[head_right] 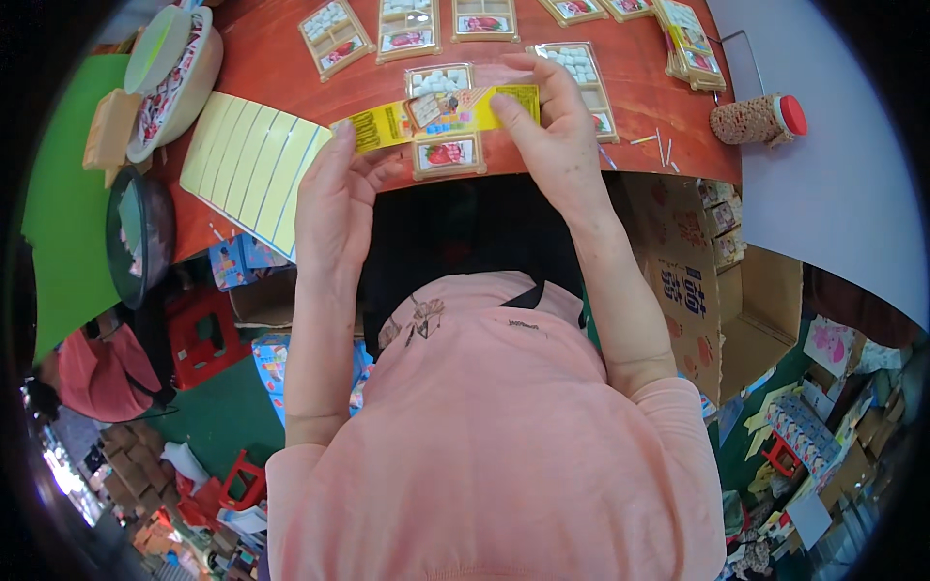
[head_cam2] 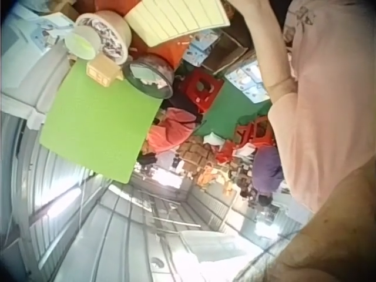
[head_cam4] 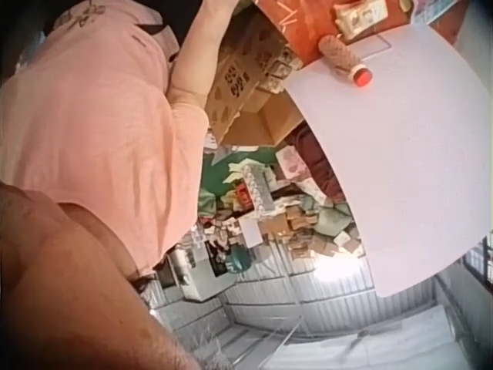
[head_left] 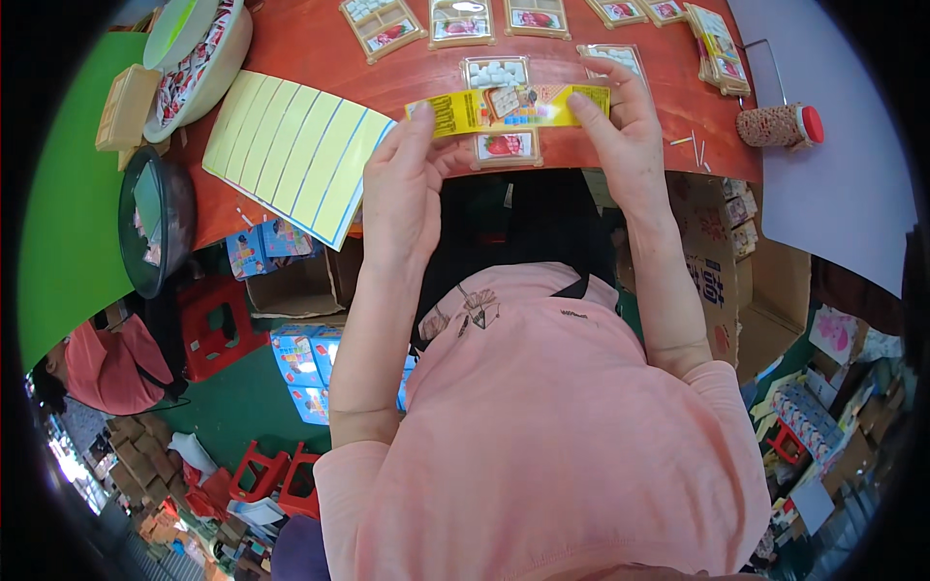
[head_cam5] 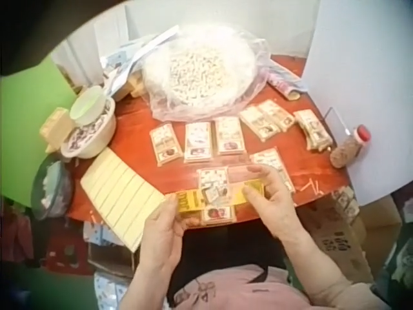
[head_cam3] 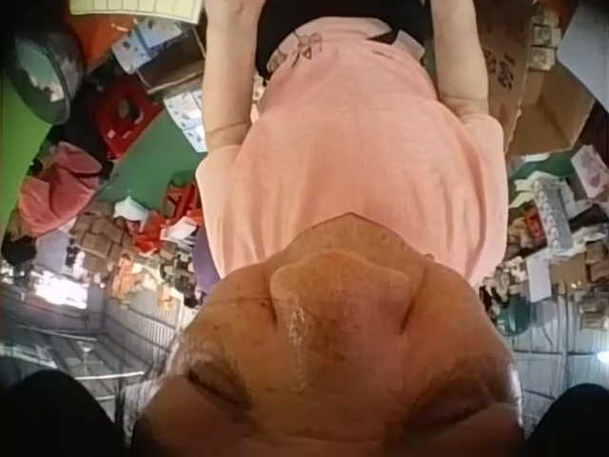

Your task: Packaging small items into plastic trays and applying adhesive labels.

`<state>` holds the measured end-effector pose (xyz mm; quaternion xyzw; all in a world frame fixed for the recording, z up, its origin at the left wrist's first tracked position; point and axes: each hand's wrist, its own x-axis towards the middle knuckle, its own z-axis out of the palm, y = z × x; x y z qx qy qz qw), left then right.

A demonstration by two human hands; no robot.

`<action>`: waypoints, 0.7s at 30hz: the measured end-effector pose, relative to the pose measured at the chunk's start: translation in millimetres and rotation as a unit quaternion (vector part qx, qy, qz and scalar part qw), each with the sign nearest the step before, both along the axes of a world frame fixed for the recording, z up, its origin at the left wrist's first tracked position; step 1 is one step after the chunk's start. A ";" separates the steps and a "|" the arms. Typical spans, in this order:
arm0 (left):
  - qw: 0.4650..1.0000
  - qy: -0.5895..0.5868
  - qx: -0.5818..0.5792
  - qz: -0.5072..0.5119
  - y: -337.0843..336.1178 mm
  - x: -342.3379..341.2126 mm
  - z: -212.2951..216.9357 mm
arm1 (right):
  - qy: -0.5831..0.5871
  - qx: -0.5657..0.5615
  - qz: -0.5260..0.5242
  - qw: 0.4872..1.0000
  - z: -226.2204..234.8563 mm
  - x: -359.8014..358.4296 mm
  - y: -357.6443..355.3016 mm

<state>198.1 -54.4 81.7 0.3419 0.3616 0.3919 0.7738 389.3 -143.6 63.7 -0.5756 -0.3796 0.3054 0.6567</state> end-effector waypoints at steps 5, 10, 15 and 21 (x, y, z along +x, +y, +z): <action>0.989 0.135 0.050 -0.024 24.8 8.2 -34.6 | -0.048 -0.035 -0.021 0.998 -14.4 8.1 10.8; 0.955 0.230 0.183 0.043 32.0 27.8 -12.2 | -0.124 -0.040 -0.054 0.990 -15.7 17.6 23.1; 0.940 0.287 0.181 0.022 23.4 18.1 -33.3 | -0.217 -0.126 -0.027 0.968 -29.8 10.7 10.9; 0.934 0.312 0.172 0.029 15.7 17.3 -44.7 | -0.263 -0.128 -0.042 0.955 -35.2 5.0 7.6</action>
